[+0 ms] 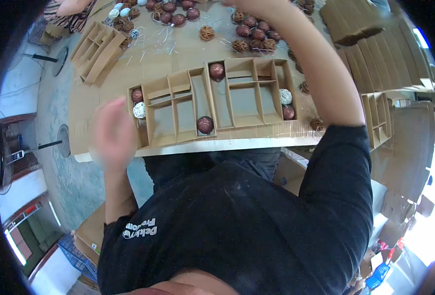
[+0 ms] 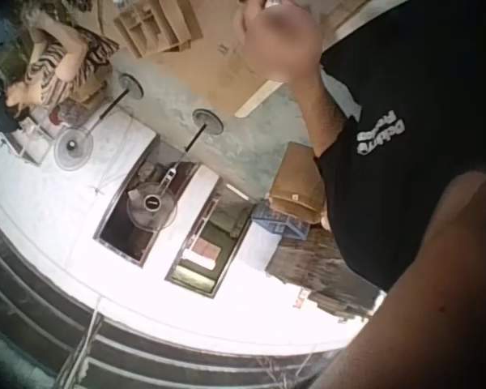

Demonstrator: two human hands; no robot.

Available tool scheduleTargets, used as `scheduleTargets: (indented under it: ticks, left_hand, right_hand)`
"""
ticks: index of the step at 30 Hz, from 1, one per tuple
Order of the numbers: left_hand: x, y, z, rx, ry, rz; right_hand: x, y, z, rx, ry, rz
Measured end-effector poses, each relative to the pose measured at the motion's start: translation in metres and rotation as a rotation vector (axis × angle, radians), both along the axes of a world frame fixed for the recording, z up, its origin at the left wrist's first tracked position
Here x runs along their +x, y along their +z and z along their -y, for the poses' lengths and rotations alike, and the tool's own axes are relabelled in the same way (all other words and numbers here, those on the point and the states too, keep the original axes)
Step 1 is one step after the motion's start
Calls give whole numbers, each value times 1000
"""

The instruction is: The person packs decorative balls and baubles into the compartments of cardboard trays by hand, sets the filled trays aside, and positions empty cardboard trays on the table.

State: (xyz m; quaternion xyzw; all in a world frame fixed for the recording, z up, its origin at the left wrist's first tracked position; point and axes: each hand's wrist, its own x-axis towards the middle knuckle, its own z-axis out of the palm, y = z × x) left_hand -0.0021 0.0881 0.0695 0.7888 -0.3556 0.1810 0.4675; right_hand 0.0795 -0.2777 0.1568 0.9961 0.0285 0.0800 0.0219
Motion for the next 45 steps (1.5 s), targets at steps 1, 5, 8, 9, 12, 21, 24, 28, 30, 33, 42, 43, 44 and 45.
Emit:
scheduleTargets:
  ticks: [1,5,8,9,12,21,24,28,30,33,42,43,44,45]
  left_hand:
    - [1,1,16,-31,-32,-92]
    - [-5,19,83,67,-231,-316]
    - [-1,5,97,148,-332,-534]
    - [-1,-6,95,93,-385,-665]
    - [-1,-27,91,-14,-338,-726]
    - [-16,-39,90,313,-140,-136]
    - [-15,-32,86,303,-196,-429]
    - [-13,-38,84,453,-221,-383]
    - [-16,-46,88,480,-169,-318]
    - [-13,-42,86,473,-228,-351]
    - [-10,-43,83,523,-230,-305]
    - [-10,-42,85,538,-240,-345]
    - [-9,-42,86,557,-233,-324]
    - [-8,-42,87,576,-228,-304]
  right_hand:
    - [-22,-8,-31,340,-234,-336]
    - [-101,-32,-49,437,607,-281]
    - [-126,-61,-38,489,541,-275]
    - [-130,-65,-33,645,467,-351]
    - [-135,-71,-30,805,277,-421]
    - [-133,-115,-39,704,376,65]
    - [-138,-121,-39,715,317,36]
    - [-140,-133,-46,549,268,2]
    - [-142,-137,-53,448,255,74]
    - [-143,-136,-59,376,230,94]
    - [-141,-131,-50,449,286,2]
    - [-142,-134,-53,409,252,-15]
    - [-143,-135,-56,368,303,38]
    - [-144,-135,-59,327,353,88]
